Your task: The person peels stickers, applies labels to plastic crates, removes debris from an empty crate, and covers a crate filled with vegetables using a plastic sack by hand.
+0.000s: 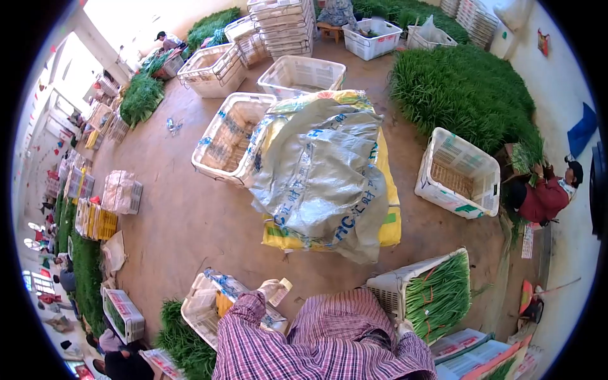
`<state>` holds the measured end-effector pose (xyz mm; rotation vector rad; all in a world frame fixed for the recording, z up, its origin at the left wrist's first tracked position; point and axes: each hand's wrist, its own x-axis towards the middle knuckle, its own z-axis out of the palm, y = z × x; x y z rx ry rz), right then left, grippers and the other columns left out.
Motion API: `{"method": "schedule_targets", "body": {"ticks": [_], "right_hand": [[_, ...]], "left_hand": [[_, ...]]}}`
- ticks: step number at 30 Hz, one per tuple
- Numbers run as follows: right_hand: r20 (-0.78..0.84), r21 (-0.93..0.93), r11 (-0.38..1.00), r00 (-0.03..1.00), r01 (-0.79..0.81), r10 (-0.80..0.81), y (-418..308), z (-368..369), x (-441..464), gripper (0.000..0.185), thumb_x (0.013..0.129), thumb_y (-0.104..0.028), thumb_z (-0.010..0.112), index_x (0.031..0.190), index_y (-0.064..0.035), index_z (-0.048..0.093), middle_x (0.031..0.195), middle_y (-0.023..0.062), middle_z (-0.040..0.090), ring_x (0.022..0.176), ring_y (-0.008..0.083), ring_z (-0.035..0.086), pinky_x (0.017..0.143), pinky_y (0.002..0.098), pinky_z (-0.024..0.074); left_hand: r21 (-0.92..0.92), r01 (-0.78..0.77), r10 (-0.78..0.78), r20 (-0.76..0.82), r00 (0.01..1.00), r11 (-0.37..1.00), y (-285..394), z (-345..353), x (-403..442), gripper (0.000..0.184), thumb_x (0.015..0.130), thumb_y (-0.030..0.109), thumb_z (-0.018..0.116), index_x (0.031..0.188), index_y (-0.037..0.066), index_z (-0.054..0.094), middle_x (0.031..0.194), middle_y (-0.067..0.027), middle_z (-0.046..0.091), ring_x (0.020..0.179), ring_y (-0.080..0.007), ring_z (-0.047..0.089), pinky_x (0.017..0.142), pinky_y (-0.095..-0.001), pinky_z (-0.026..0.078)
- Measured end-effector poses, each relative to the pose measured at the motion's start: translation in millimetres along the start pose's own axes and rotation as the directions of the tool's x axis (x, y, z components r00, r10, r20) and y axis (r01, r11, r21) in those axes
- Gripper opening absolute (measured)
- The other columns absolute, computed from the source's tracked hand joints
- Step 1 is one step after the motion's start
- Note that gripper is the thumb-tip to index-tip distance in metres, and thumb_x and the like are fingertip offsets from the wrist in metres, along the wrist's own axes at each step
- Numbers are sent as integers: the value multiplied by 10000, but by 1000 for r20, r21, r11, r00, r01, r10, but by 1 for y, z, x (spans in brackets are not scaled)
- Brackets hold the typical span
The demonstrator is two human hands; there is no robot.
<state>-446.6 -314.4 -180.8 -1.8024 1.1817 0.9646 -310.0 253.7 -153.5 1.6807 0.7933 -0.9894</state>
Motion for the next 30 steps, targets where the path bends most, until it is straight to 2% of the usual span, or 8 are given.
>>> {"method": "schedule_targets", "body": {"ticks": [4, 8, 12, 14, 19, 23, 24, 30], "right_hand": [[56, 266, 963, 998, -49, 36, 18, 81, -14, 254, 879, -328, 633, 902, -85, 701, 643, 25, 595, 556, 177, 561, 527, 350, 422], [14, -289, 957, 1000, 13, -10, 20, 128, -50, 333, 884, -410, 601, 924, -96, 704, 681, 64, 634, 591, 211, 603, 577, 364, 475], [35, -253, 965, 998, 66, -59, 21, 193, -73, 396, 876, -456, 603, 918, -77, 706, 720, 117, 677, 658, 258, 639, 627, 358, 496], [24, -175, 985, 1000, 5, -1, -6, 219, -95, 401, 884, -454, 601, 954, -71, 698, 767, 120, 677, 699, 254, 637, 659, 365, 495], [15, 50, 997, 999, -51, 50, -93, 280, -143, 423, 904, -447, 596, 1045, -56, 676, 882, 129, 676, 802, 244, 633, 740, 381, 495], [89, 36, 998, 995, -55, 51, -124, 324, -162, 364, 950, -378, 573, 1116, -64, 655, 909, 82, 655, 817, 201, 610, 751, 363, 482], [165, 26, 996, 983, -80, 75, -114, 354, -137, 366, 957, -369, 568, 1146, -66, 646, 904, 72, 647, 820, 206, 608, 755, 365, 482], [102, 217, 950, 973, -225, 207, -110, 459, -165, 468, 919, -373, 623, 1252, -46, 585, 974, 79, 662, 810, 196, 624, 763, 343, 503]], "left_hand": [[63, -120, 109, 147, 983, 991, -18, -26, -11, 200, 852, 230, 660, 943, 52, 668, 790, -45, 638, 714, -158, 620, 677, -302, 500], [486, -476, 316, 376, 871, 733, -28, -91, 0, 186, 880, 203, 646, 943, 29, 645, 820, -46, 626, 749, -151, 606, 694, -303, 494], [325, -96, 14, 247, 969, 941, -57, -175, 53, 218, 835, 238, 656, 973, 73, 689, 949, -124, 648, 942, -274, 638, 823, -348, 500], [649, -677, 336, 588, 736, 348, -35, -237, 41, 204, 840, 187, 667, 1011, 77, 680, 954, -101, 658, 922, -247, 644, 806, -357, 520], [677, -735, 290, 711, 640, -36, 18, -348, 85, 230, 795, 107, 645, 1022, 111, 679, 940, -74, 659, 860, -256, 640, 828, -353, 517], [276, -283, 189, 321, 928, 918, 68, -366, 78, 162, 858, 146, 610, 987, 57, 651, 888, -84, 650, 858, -239, 654, 778, -346, 541], [47, -80, 67, 233, 970, 996, 74, -369, 72, 159, 874, 156, 601, 979, 44, 644, 875, -87, 648, 858, -235, 657, 765, -344, 547], [360, -357, 162, 472, 867, 862, 100, -376, 91, 134, 866, 86, 628, 967, -2, 628, 858, -60, 651, 756, -161, 634, 678, -299, 522]]}}
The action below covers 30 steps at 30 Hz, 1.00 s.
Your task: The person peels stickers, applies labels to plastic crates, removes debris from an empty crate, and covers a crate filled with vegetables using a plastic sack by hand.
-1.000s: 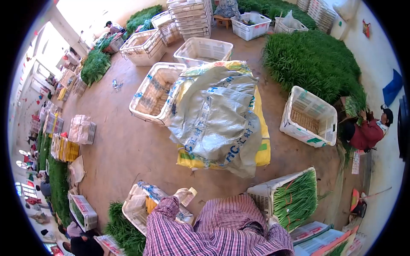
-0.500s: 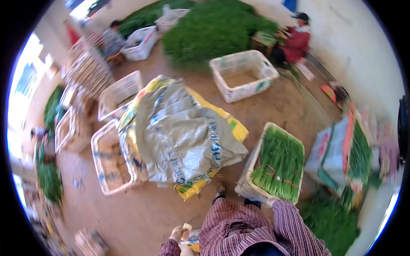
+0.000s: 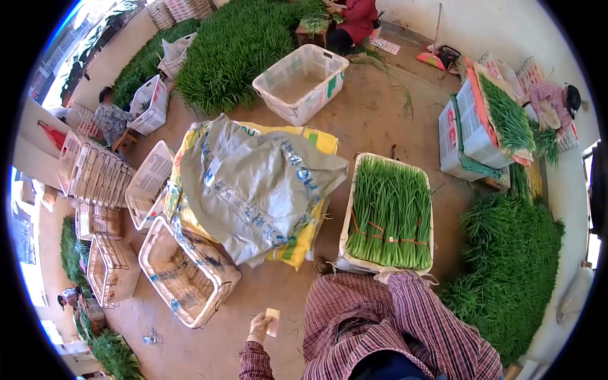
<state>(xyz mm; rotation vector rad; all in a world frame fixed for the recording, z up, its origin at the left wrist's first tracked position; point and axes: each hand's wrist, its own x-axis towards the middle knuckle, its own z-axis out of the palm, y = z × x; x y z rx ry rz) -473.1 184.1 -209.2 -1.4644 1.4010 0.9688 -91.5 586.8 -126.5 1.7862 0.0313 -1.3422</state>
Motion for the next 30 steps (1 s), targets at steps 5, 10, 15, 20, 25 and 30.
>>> {"method": "schedule_targets", "body": {"ticks": [5, 10, 15, 20, 25, 30], "right_hand": [[-85, 47, 998, 995, -49, 53, 3, 48, -33, 442, 914, -368, 624, 1216, -46, 600, 915, 80, 659, 786, 208, 624, 751, 351, 498], [-149, 72, 997, 988, -33, 44, -24, 87, -26, 418, 909, -363, 625, 1181, -45, 616, 856, 81, 657, 762, 220, 624, 739, 358, 493], [-168, 117, 993, 986, 21, -1, -87, 141, -24, 395, 903, -357, 626, 1145, -45, 632, 797, 82, 654, 739, 232, 623, 726, 366, 488], [-144, 196, 981, 989, -3, 32, -156, 169, -71, 363, 884, -348, 645, 1077, -41, 641, 722, 56, 634, 660, 219, 596, 686, 370, 468], [-183, 270, 963, 982, 5, 46, -162, 226, -32, 265, 870, -263, 690, 939, -10, 647, 667, 45, 610, 597, 145, 568, 573, 308, 435], [-249, 382, 915, 968, 130, -34, -157, 292, -3, 206, 904, -207, 649, 927, -3, 659, 698, 27, 633, 559, 144, 577, 496, 305, 408]], "left_hand": [[59, 245, -251, 135, 958, 968, -27, -71, -6, 169, 877, 74, 643, 1007, -34, 643, 896, -77, 680, 768, -163, 650, 693, -283, 519], [-165, 299, -312, -60, 948, 940, -83, -185, 6, 204, 892, 90, 630, 1054, -33, 645, 923, -102, 693, 786, -190, 666, 682, -323, 540], [-128, 35, -54, -146, 988, 991, -75, -190, -22, 172, 900, 124, 605, 1016, 5, 648, 876, -71, 672, 765, -178, 649, 677, -305, 527], [123, 96, -105, 70, 992, 988, -97, -151, -6, 228, 895, 194, 634, 1046, 26, 671, 888, -41, 671, 796, -146, 628, 720, -291, 503], [367, 185, -250, 137, 958, 911, -76, -212, -11, 288, 894, 239, 652, 1117, 59, 678, 951, -26, 683, 856, -133, 628, 770, -303, 510], [283, -58, 14, 155, 988, 957, -107, -375, 39, 306, 882, 202, 655, 1115, 4, 664, 970, -46, 684, 812, -166, 658, 748, -313, 541]]}}
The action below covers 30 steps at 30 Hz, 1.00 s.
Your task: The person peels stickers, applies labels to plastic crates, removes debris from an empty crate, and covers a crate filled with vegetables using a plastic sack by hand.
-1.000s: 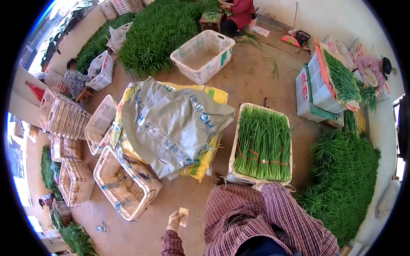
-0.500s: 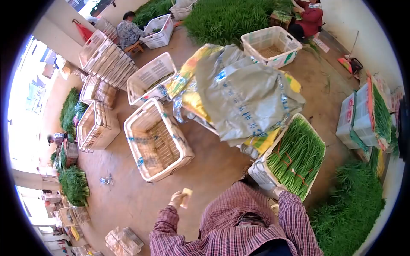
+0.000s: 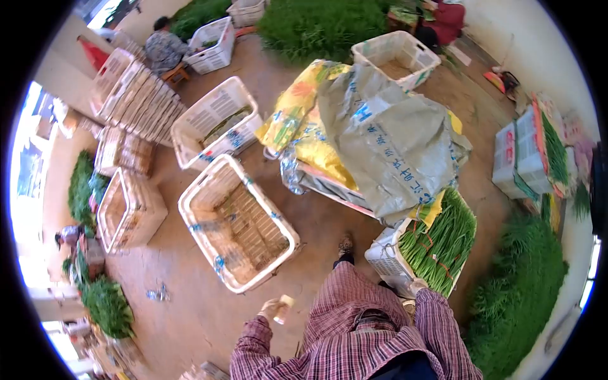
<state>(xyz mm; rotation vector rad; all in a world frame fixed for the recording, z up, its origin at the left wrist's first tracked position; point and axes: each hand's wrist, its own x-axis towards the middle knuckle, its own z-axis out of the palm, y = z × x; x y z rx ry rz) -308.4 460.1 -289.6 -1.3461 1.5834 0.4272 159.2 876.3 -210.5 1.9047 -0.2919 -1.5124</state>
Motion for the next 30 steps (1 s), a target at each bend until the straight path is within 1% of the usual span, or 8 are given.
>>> {"method": "schedule_targets", "body": {"ticks": [2, 6, 8, 9, 12, 15, 19, 30], "right_hand": [[14, 118, 993, 1000, -17, 15, 1, 8, -17, 210, 916, -198, 620, 982, -6, 671, 779, 64, 678, 627, 143, 613, 524, 299, 430], [-73, -6, 996, 994, -84, 83, -24, 26, -82, 219, 915, -208, 620, 994, -10, 669, 798, 71, 677, 649, 150, 614, 542, 301, 432], [-91, 31, 993, 990, -110, 112, -11, 27, -103, 223, 914, -212, 620, 1001, -12, 668, 807, 75, 677, 660, 154, 615, 551, 303, 434], [-93, 61, 990, 987, -128, 133, -1, 33, -109, 226, 914, -215, 620, 1004, -13, 668, 811, 77, 677, 665, 156, 615, 556, 304, 434], [-100, 154, 972, 976, -175, 192, 35, 43, -133, 233, 913, -222, 621, 1014, -17, 666, 825, 82, 676, 682, 161, 616, 570, 306, 437], [-103, 229, 948, 963, -219, 248, 64, 64, -155, 240, 913, -229, 621, 1023, -20, 665, 839, 88, 675, 698, 166, 617, 583, 308, 439], [-103, 341, 890, 930, -301, 353, 98, 121, -202, 251, 912, -238, 621, 1036, -24, 663, 858, 95, 674, 720, 173, 618, 602, 311, 441], [-69, 560, 715, 836, -418, 544, 103, 268, -290, 282, 910, -264, 621, 1071, -36, 658, 909, 116, 672, 781, 193, 620, 652, 318, 449]], "left_hand": [[-21, 23, -25, -79, 997, 1000, -2, -57, 19, 266, 891, 169, 616, 1082, -12, 653, 943, -65, 677, 802, -188, 665, 745, -330, 550], [-680, 48, -176, -120, 977, 732, 34, -111, 50, 159, 888, 127, 585, 985, 20, 651, 882, -50, 650, 844, -193, 634, 736, -318, 520], [-518, -222, 181, -129, 975, 826, 58, -93, 50, 215, 874, 161, 606, 1030, 15, 634, 893, -54, 638, 834, -200, 632, 738, -338, 525], [-57, -367, 356, -145, 923, 929, 49, -91, 61, 231, 880, 188, 598, 1017, 6, 635, 899, -63, 641, 830, -194, 632, 722, -330, 524], [-762, 348, -119, 341, 933, 546, 43, -60, 70, 256, 894, 239, 574, 925, 1, 661, 870, -74, 655, 775, -173, 630, 642, -305, 512], [-368, 288, -192, 277, 941, 884, 47, -20, 49, 253, 896, 237, 572, 924, 2, 662, 867, -74, 655, 771, -173, 630, 640, -305, 512], [32, 237, -233, 352, 906, 971, 72, 9, 39, 251, 898, 234, 569, 922, 3, 663, 863, -73, 655, 767, -173, 630, 638, -305, 511], [182, 109, -174, 389, 905, 977, 130, -19, 89, 244, 904, 226, 560, 917, 7, 668, 850, -72, 654, 756, -172, 630, 632, -305, 510]]}}
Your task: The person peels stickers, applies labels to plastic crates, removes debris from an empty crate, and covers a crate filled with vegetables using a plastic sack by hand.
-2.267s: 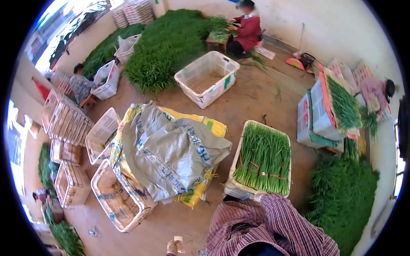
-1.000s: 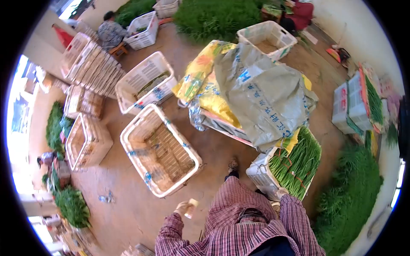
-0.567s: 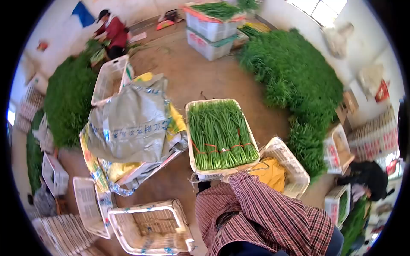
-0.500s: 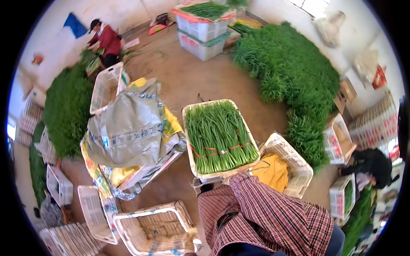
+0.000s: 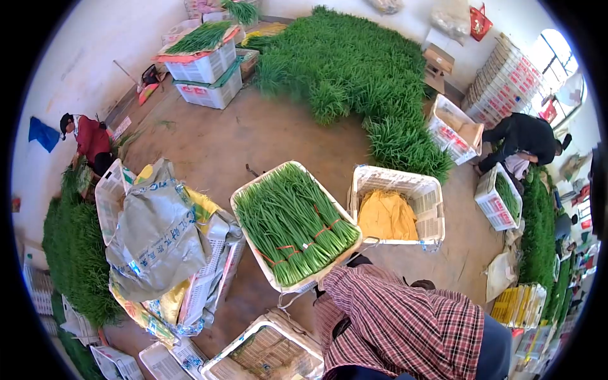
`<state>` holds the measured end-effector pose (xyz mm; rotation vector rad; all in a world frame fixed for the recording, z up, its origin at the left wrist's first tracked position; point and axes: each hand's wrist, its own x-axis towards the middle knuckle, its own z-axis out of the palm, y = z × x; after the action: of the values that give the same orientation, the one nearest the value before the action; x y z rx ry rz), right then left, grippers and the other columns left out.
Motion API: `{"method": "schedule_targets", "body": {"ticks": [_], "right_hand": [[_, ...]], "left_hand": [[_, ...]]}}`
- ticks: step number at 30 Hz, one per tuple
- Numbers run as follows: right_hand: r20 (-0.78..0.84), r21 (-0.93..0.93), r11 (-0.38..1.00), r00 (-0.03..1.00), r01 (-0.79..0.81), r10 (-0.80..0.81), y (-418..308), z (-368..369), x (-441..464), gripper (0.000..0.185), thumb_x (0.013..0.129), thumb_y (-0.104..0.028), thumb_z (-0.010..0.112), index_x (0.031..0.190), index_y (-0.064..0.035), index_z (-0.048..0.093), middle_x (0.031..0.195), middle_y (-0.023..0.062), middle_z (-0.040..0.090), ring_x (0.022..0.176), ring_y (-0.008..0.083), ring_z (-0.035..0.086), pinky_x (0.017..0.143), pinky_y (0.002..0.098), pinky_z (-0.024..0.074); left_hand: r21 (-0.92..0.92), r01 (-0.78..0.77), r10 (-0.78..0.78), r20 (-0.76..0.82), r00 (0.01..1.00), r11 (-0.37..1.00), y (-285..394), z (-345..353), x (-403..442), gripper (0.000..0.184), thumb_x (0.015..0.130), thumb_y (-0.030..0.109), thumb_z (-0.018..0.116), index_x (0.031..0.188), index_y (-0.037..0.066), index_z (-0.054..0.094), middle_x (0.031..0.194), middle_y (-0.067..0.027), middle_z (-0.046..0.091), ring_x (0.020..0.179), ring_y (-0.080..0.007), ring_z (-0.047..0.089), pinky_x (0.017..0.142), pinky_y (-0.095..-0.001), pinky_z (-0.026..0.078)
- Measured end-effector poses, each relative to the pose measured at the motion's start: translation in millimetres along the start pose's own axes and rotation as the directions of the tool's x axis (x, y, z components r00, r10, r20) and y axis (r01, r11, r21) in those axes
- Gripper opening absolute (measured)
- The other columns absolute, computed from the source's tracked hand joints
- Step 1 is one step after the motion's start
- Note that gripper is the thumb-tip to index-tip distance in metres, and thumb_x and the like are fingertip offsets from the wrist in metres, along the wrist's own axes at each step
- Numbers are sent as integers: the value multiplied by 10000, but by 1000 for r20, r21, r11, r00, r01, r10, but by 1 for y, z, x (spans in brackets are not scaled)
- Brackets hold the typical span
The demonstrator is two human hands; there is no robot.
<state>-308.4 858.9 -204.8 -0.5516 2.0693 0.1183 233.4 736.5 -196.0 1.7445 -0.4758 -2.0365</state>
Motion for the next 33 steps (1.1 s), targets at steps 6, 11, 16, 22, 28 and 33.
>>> {"method": "schedule_targets", "body": {"ticks": [6, 11, 16, 22, 28, 33], "right_hand": [[27, -13, 1000, 999, -25, 26, 23, 16, -4, 299, 908, -278, 622, 1090, -43, 655, 937, 127, 670, 814, 203, 622, 680, 323, 453], [52, -8, 1000, 999, -7, 7, 32, 21, -1, 315, 907, -290, 622, 1106, -48, 653, 960, 136, 669, 842, 212, 623, 703, 326, 456], [79, -32, 998, 996, 55, -52, 41, 18, 15, 330, 906, -302, 622, 1122, -53, 651, 983, 145, 668, 869, 221, 624, 726, 330, 460], [86, -70, 992, 992, 101, -95, 47, 23, 28, 349, 905, -316, 623, 1141, -60, 648, 1011, 157, 667, 902, 232, 626, 753, 334, 464], [80, -143, 983, 991, 113, -102, 43, 49, 23, 368, 904, -330, 623, 1161, -66, 645, 1038, 168, 665, 935, 242, 627, 781, 338, 468], [72, -247, 960, 990, 135, -120, 15, 80, 9, 385, 903, -341, 623, 1176, -72, 643, 1062, 177, 664, 963, 251, 628, 804, 342, 471]], "left_hand": [[-27, 1, -1, -26, 1000, 1000, -25, -9, -18, 241, 907, 221, 555, 914, 10, 670, 844, -71, 653, 749, -172, 630, 629, -305, 509], [-7, 98, -97, 17, 995, 995, -85, 27, -47, 239, 909, 217, 551, 912, 11, 672, 838, -70, 653, 744, -172, 630, 626, -305, 509], [38, 122, -124, 80, 989, 992, -128, 70, -77, 237, 912, 214, 547, 910, 13, 674, 832, -70, 652, 739, -172, 631, 623, -305, 508], [17, 79, -80, 30, 996, 997, -140, 77, -78, 235, 915, 209, 542, 907, 15, 676, 826, -69, 651, 732, -171, 631, 620, -305, 507], [-32, 32, -33, -33, 999, 999, -156, 27, -88, 234, 918, 205, 537, 904, 18, 678, 819, -68, 651, 726, -171, 631, 617, -305, 506], [-107, 27, -34, -64, 997, 994, -190, -31, -107, 234, 921, 201, 533, 902, 20, 680, 813, -68, 650, 721, -171, 631, 614, -305, 506]]}}
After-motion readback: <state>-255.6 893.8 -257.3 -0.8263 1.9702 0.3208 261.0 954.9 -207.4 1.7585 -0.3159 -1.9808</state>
